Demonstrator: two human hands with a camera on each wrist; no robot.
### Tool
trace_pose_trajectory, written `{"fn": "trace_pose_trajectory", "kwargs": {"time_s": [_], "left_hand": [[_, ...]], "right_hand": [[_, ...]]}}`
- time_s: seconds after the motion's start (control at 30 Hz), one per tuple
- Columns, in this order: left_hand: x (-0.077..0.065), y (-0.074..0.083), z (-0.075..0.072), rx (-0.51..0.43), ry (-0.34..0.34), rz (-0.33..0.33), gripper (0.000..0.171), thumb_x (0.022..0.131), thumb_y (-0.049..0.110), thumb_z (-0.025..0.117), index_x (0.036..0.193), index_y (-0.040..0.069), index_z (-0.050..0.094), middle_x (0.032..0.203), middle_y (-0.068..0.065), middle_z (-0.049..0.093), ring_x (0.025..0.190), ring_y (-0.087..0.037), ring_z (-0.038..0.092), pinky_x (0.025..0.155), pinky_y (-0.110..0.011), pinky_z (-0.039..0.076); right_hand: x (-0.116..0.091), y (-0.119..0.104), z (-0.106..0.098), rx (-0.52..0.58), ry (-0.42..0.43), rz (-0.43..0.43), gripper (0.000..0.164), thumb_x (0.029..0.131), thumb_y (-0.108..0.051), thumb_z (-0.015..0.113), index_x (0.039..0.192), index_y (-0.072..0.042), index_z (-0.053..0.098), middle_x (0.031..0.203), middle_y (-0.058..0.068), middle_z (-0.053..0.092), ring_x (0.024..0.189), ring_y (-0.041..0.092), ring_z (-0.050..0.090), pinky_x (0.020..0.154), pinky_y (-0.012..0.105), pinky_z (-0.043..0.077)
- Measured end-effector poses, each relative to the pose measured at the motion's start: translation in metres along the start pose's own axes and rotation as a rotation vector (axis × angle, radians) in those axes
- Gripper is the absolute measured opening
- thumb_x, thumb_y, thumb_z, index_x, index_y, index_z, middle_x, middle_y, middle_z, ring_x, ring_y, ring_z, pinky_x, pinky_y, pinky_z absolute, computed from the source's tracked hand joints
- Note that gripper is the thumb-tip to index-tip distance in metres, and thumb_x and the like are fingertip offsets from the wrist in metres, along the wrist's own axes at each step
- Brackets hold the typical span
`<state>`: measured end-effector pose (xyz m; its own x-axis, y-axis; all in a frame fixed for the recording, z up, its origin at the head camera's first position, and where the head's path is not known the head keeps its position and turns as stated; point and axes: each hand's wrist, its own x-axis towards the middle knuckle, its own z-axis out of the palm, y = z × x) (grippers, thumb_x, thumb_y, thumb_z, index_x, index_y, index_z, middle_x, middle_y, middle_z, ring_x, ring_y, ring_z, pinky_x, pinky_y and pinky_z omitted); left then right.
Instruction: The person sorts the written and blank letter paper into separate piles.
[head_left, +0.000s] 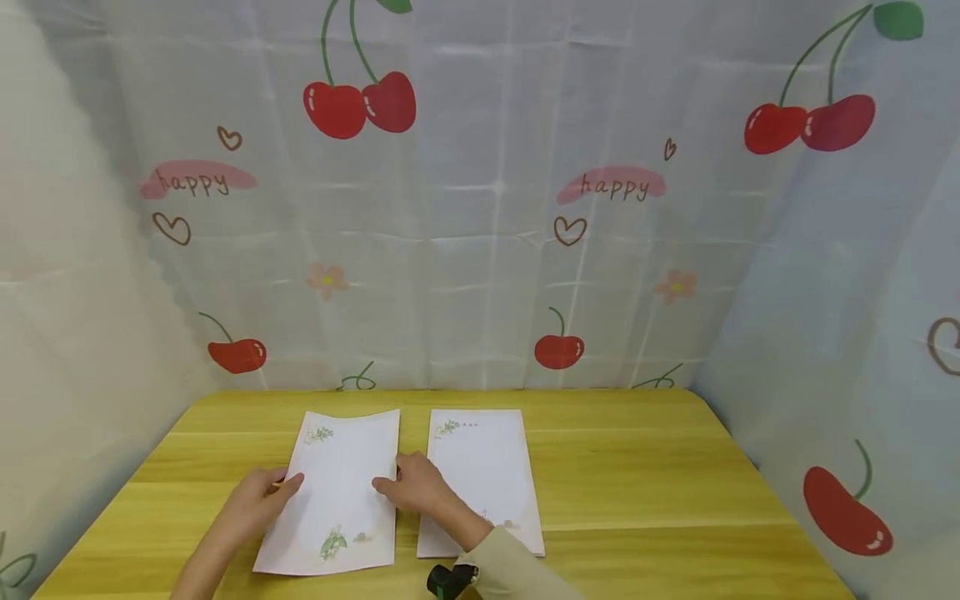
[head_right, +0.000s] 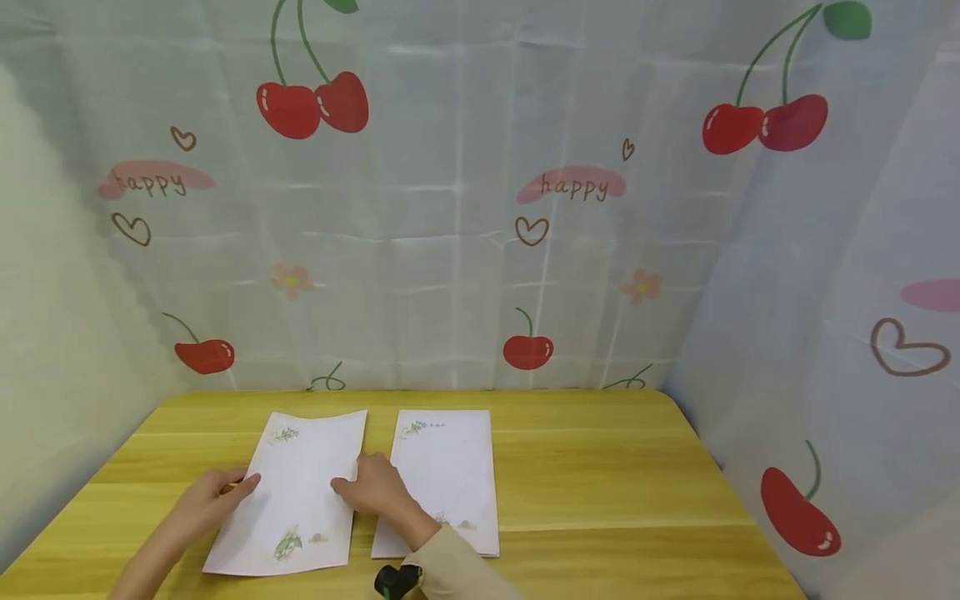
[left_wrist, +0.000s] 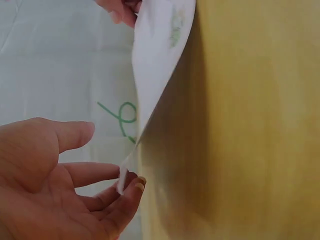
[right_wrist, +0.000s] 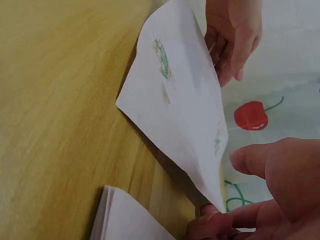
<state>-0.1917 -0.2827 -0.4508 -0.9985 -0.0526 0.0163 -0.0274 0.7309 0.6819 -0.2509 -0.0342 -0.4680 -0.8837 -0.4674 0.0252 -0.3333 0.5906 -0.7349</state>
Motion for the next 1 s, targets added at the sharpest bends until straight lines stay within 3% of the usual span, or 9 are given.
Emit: {"fn": "trace_pose_trajectory", "kwargs": {"time_s": [0.1,0.2,0.33,0.4,0.47,0.57,0.63,0.83,1.0], "left_hand": [[-0.001,-0.008,0.008,0.042,0.022,0.02,0.031,0.099,0.018,0.06,0.073,0.002,0.06,0.064,-0.004,0.049,0.062,-0.016,0.048,0.055,-0.025,0.04],[0.0,-0.013,0.012,0.105,0.029,0.014,0.037,0.099,0.021,0.06,0.066,0.007,0.049,0.06,0.0,0.034,0.061,-0.016,0.04,0.056,-0.025,0.032],[0.003,-0.009,0.013,0.197,0.04,0.032,0.036,0.099,0.026,0.059,0.082,-0.005,0.062,0.075,-0.015,0.056,0.085,-0.035,0.052,0.076,-0.043,0.043],[0.004,0.0,0.016,0.219,0.048,0.047,0.043,0.099,0.028,0.059,0.1,-0.014,0.064,0.093,-0.028,0.06,0.102,-0.045,0.05,0.088,-0.055,0.041],[0.005,0.011,0.024,0.215,0.059,0.077,0.053,0.099,0.026,0.06,0.118,-0.023,0.056,0.11,-0.035,0.058,0.11,-0.049,0.048,0.093,-0.061,0.039],[0.003,0.033,0.042,0.193,0.044,0.111,0.06,0.098,0.027,0.062,0.127,-0.024,0.049,0.116,-0.033,0.053,0.111,-0.047,0.049,0.093,-0.059,0.042],[0.001,0.048,0.055,0.183,0.032,0.148,0.059,0.098,0.027,0.063,0.127,-0.022,0.051,0.119,-0.03,0.053,0.113,-0.044,0.051,0.093,-0.057,0.044],[0.002,0.084,0.087,0.158,0.002,0.262,0.057,0.096,0.03,0.066,0.127,-0.017,0.055,0.135,-0.031,0.049,0.127,-0.046,0.045,0.101,-0.059,0.039],[0.002,0.096,0.108,0.163,-0.041,0.315,0.057,0.095,0.034,0.067,0.119,-0.017,0.059,0.142,-0.037,0.039,0.134,-0.051,0.035,0.107,-0.061,0.032]], "right_hand": [[0.001,0.0,0.002,-0.067,-0.003,0.019,0.036,0.092,-0.034,0.068,0.076,-0.004,0.058,0.062,0.003,0.048,0.054,0.016,0.042,0.054,0.028,0.036],[0.002,-0.001,0.0,-0.109,0.001,0.022,0.036,0.092,-0.036,0.068,0.077,-0.005,0.058,0.064,0.004,0.049,0.055,0.017,0.043,0.054,0.028,0.036],[0.001,-0.001,-0.009,-0.128,0.004,0.015,0.039,0.093,-0.037,0.067,0.077,-0.003,0.057,0.06,0.002,0.043,0.051,0.015,0.037,0.051,0.028,0.033],[-0.004,0.001,-0.019,-0.142,0.012,0.017,0.041,0.093,-0.039,0.066,0.086,0.001,0.061,0.065,0.003,0.048,0.056,0.015,0.041,0.054,0.028,0.036],[-0.011,0.005,-0.032,-0.176,0.032,0.018,0.046,0.094,-0.04,0.066,0.1,0.005,0.064,0.076,0.006,0.054,0.061,0.016,0.047,0.057,0.03,0.041],[-0.025,0.017,-0.052,-0.284,0.103,0.016,0.059,0.093,-0.042,0.066,0.126,0.007,0.059,0.102,0.014,0.059,0.082,0.024,0.057,0.069,0.037,0.049],[-0.034,0.03,-0.064,-0.368,0.166,0.011,0.063,0.093,-0.041,0.068,0.131,0.008,0.057,0.109,0.018,0.057,0.089,0.028,0.057,0.07,0.04,0.05],[-0.06,0.071,-0.092,-0.541,0.313,0.024,0.061,0.088,-0.038,0.074,0.122,0.011,0.059,0.115,0.024,0.054,0.104,0.038,0.052,0.078,0.05,0.05],[-0.077,0.09,-0.101,-0.501,0.295,0.128,0.067,0.088,-0.044,0.073,0.123,0.011,0.059,0.126,0.028,0.052,0.117,0.043,0.048,0.087,0.061,0.044]]}}
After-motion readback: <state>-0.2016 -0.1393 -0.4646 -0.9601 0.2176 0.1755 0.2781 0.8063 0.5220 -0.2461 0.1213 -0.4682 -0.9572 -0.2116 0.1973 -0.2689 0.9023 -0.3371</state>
